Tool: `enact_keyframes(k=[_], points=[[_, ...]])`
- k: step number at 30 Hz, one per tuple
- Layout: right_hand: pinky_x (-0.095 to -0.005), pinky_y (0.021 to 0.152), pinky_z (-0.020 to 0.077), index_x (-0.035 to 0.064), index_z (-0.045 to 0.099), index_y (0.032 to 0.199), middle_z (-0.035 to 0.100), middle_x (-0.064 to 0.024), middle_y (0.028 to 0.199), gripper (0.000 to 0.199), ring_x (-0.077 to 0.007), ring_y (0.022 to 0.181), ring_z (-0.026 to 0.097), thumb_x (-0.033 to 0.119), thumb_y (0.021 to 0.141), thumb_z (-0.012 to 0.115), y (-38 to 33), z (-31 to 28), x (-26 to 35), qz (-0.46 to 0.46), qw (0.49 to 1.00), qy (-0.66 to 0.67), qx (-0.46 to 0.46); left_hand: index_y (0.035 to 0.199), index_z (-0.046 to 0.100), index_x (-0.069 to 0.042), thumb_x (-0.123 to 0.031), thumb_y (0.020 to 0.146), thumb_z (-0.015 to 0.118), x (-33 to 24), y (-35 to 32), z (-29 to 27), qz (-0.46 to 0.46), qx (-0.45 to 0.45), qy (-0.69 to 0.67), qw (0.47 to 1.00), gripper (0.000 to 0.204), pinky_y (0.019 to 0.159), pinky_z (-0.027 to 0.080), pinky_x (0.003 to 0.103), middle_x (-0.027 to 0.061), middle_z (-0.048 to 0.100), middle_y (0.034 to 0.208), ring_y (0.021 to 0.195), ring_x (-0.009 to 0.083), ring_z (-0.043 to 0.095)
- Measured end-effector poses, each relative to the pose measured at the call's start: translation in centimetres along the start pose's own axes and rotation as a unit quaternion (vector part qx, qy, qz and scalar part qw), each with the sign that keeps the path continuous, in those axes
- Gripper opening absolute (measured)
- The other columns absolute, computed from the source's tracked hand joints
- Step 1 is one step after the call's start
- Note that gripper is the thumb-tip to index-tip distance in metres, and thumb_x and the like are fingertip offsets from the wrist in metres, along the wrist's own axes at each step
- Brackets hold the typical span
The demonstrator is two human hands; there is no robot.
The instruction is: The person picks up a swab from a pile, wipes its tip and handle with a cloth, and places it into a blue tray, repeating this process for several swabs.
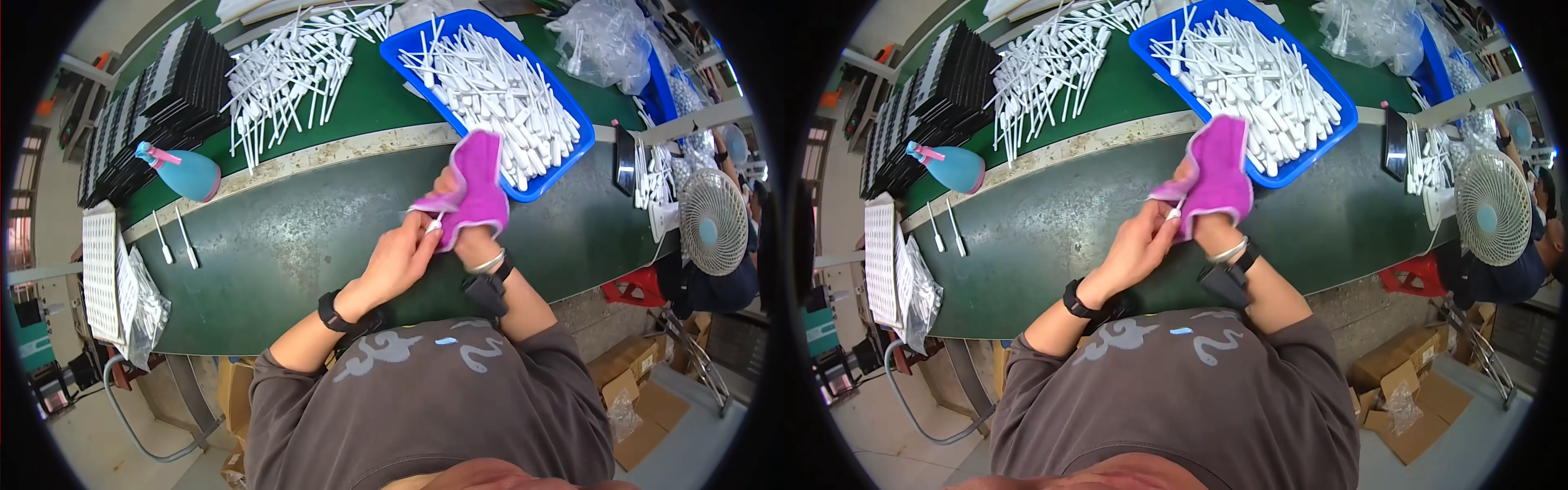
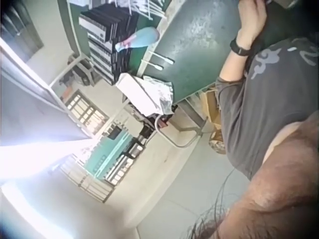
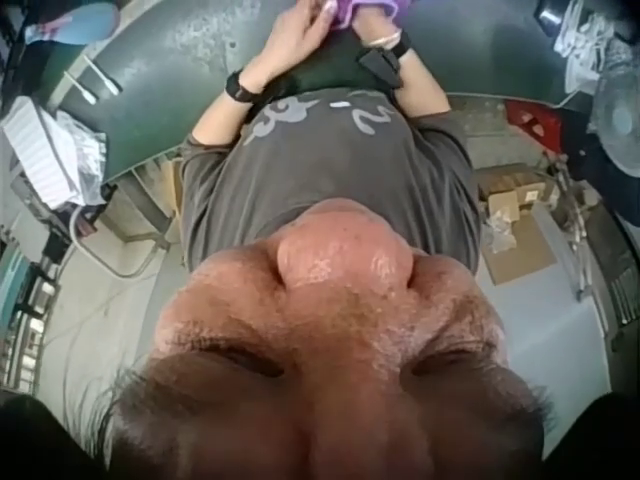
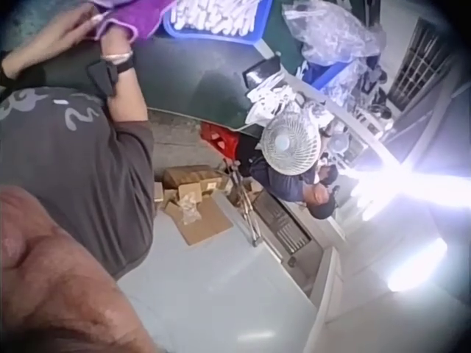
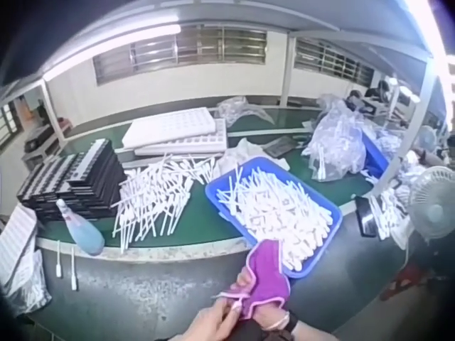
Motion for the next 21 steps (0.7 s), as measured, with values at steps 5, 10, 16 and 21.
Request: enact_keyframes(k=[5,10,16,21], points=[[-0.0251,0.055,0.0366,0.0101,0.044,0.08,0.036,0.0012,0.062,0.024,-0.0111,0.055,0.038,0.024,0.097,0.036,1.3,-0.8,4.6,0.218,0.73,0.429,0.484,0.097,0.048,-0.006,-0.027,0.099,0.041,0.3,0.4,-1.2,-0.163,0.215,-0.405,0.873,0.023,0.033,0.026,0.02,-0.0026,0.043,0.058,0.037,0.0051,0.032],[-0.0286,0.062,0.04,0.0099,0.045,0.08,0.039,0.0006,0.063,0.024,-0.0116,0.059,0.041,0.025,0.096,0.038,0.5,0.1,4.3,0.194,0.772,0.404,0.451,0.096,0.049,-0.006,-0.032,0.099,0.042,-0.1,0.4,-1.1,-0.135,0.2,-0.427,0.872,0.027,0.033,0.023,0.018,-0.0038,0.041,0.058,0.038,0.0017,0.024],[-0.0329,0.081,0.0451,0.0087,0.052,0.094,0.055,-0.0035,0.082,0.027,-0.0153,0.079,0.053,0.032,0.097,0.038,-2.0,0.9,3.5,0.185,0.872,0.301,0.338,0.104,0.051,-0.005,-0.03,0.099,0.042,-1.0,0.1,-1.7,-0.108,0.108,-0.272,0.95,0.027,0.035,0.025,0.018,-0.0037,0.041,0.06,0.041,0.0014,0.025],[-0.0316,0.079,0.0476,0.0091,0.051,0.111,0.057,-0.0029,0.091,0.031,-0.0159,0.086,0.054,0.032,0.099,0.034,-3.0,1.9,6.0,0.174,0.95,0.156,0.207,0.111,0.052,-0.003,-0.023,0.098,0.046,-1.4,0.1,-1.4,-0.06,0.024,-0.122,0.99,0.024,0.04,0.034,0.017,-0.0034,0.043,0.06,0.043,0.0037,0.036]])
Point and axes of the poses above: each hand's wrist, its own y-axis towards the middle knuckle, its own z-axis out of the palm, x = y × z, the point moved 1 cm from there along y, towards the middle knuckle
